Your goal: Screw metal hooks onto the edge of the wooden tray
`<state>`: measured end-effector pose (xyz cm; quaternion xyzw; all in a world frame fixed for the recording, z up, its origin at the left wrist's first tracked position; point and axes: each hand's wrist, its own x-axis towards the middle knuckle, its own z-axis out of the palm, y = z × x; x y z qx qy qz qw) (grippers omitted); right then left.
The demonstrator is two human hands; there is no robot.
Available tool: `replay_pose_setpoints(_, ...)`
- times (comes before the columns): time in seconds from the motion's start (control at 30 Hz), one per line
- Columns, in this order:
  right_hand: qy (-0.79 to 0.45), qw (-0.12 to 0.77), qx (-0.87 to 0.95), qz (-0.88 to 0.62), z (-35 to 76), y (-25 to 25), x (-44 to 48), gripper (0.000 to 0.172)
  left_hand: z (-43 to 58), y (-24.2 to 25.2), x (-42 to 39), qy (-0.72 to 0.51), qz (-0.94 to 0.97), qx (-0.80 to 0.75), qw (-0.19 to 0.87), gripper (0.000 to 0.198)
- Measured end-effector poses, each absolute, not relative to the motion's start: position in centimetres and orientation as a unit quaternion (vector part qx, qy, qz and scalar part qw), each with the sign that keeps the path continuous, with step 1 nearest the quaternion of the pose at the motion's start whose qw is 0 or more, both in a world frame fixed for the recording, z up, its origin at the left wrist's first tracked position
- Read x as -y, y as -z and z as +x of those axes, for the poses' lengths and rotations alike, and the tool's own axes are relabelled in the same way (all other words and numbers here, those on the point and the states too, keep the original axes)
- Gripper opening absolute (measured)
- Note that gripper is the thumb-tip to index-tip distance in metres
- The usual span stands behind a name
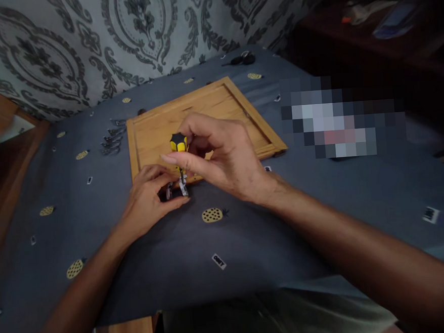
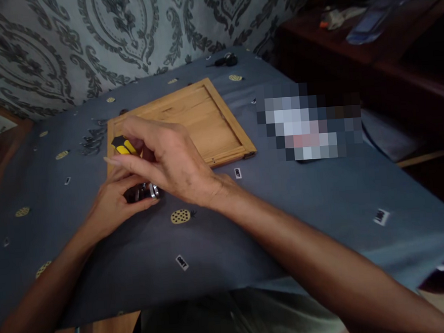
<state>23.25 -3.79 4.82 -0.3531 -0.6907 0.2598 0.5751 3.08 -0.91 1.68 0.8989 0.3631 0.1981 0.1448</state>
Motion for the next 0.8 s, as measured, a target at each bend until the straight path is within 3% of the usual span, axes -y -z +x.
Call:
replay_pose_setpoints(0.43, -0.254, 0.572, 0.696, -0.353, 23.0, -4.7, 3.9, 0.032, 3.1, -1.8, 0.9, -0.200, 0.905, -0.350, 0.134, 0.028)
replay_pose_setpoints(0.67, -0.227, 0.681, 0.604, -0.347, 23.5, -5.9, 4.1, 0.035, 3.0, -1.8, 0.8, -0.187, 0.904, -0.358, 0.136, 0.030)
replay_pose_setpoints(0.8, -0.257, 0.653, 0.612, -0.366, 23.8, -5.9, 4.0, 0.033, 3.0, -1.7, 0.7, -0.189, 0.906, -0.354, 0.133, 0.032)
